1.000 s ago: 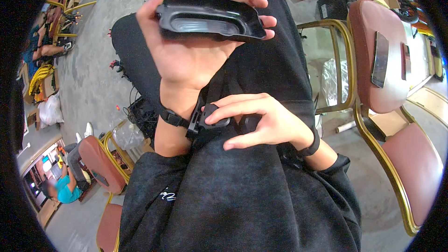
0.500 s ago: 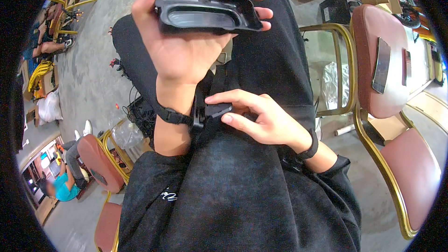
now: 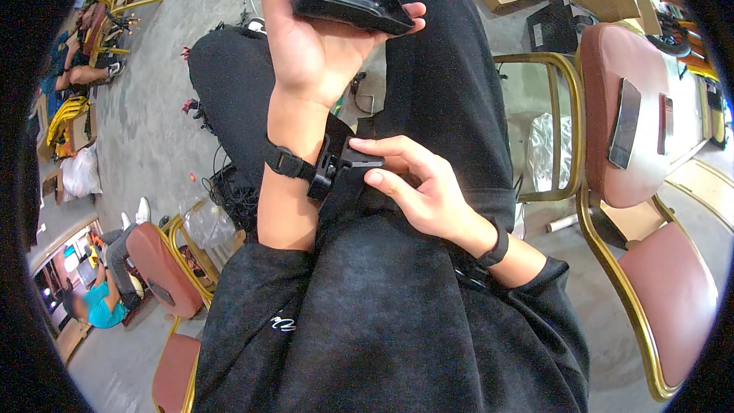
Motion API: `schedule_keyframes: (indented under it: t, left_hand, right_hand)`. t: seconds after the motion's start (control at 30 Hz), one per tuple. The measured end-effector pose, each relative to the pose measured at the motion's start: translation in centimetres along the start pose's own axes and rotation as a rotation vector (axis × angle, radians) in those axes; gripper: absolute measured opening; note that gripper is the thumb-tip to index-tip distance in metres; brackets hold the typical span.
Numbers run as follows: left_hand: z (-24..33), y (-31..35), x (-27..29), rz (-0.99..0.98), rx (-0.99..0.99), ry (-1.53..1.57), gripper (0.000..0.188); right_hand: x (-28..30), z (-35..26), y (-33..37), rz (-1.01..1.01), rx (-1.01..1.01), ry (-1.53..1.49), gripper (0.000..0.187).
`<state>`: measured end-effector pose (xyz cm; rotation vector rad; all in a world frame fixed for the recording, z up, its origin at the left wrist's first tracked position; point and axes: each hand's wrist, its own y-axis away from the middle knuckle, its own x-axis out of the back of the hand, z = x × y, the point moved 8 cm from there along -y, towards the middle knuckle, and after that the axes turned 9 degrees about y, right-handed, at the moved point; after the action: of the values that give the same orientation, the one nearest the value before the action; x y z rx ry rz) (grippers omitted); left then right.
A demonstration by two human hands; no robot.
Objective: The person sits on the floor and assembles a small black electronic device. They use a screwdriver to tighten screws and pliers to manipulate wires and components. The person handles the device and tools with both hands, occasionally picking up small parts from the floor.
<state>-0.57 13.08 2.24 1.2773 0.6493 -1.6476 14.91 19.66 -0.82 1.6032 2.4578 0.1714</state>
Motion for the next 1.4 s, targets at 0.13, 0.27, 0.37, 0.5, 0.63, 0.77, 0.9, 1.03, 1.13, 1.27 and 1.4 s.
schedule_keyframes:
  t: [0.13,0.27,0.37,0.5,0.63,0.77,0.9,1.03,1.13,1.27,1.4]
  left_hand:
    - [1.1,-0.6,-0.1,0.006,-0.019,0.011,0.063]
    - [2.0,-0.8,-0.2,0.024,-0.087,-0.056,0.061]
    - [2.9,-1.4,0.1,0.029,-0.159,-0.120,0.059]
    - [3.5,-1.9,0.8,0.087,-0.168,-0.107,0.057]
    - [3.9,-2.7,1.8,0.095,-0.168,-0.071,0.059]
    - [4.4,-2.9,2.8,0.113,-0.160,-0.014,0.062]
    - [5.0,-2.4,2.9,0.073,-0.189,0.050,0.064]
    - [4.4,-1.5,3.9,0.186,-0.119,-0.169,0.086]
    - [1.7,1.3,3.4,0.049,0.053,-0.091,0.065]
    - [-5.2,7.1,2.5,-0.284,0.397,-0.329,0.050]
    - [-13.1,11.4,3.1,-0.433,0.734,-0.462,0.033]
  right_hand:
    - [-0.4,-0.3,-0.6,0.026,0.032,-0.025,0.037]
    - [-0.6,-0.6,-0.8,0.021,0.084,0.095,0.039]
    - [-0.9,-0.6,-1.1,0.064,0.171,0.181,0.059]
    - [-1.2,-1.6,-2.2,0.102,0.238,0.272,0.076]
    - [-0.6,-1.5,-3.1,0.195,0.329,0.176,0.060]
    - [-0.5,-0.6,-3.5,0.201,0.242,0.119,0.052]
    - [-1.0,-0.9,-3.5,0.191,0.275,0.111,0.054]
    - [-0.7,-0.9,-3.5,0.091,0.074,0.185,0.061]
    - [2.6,-1.4,-1.8,0.135,0.037,0.198,0.057]
    - [9.0,-1.9,1.9,0.310,-0.060,0.087,0.029]
    - [11.3,-2.3,0.8,0.262,0.070,-0.122,0.038]
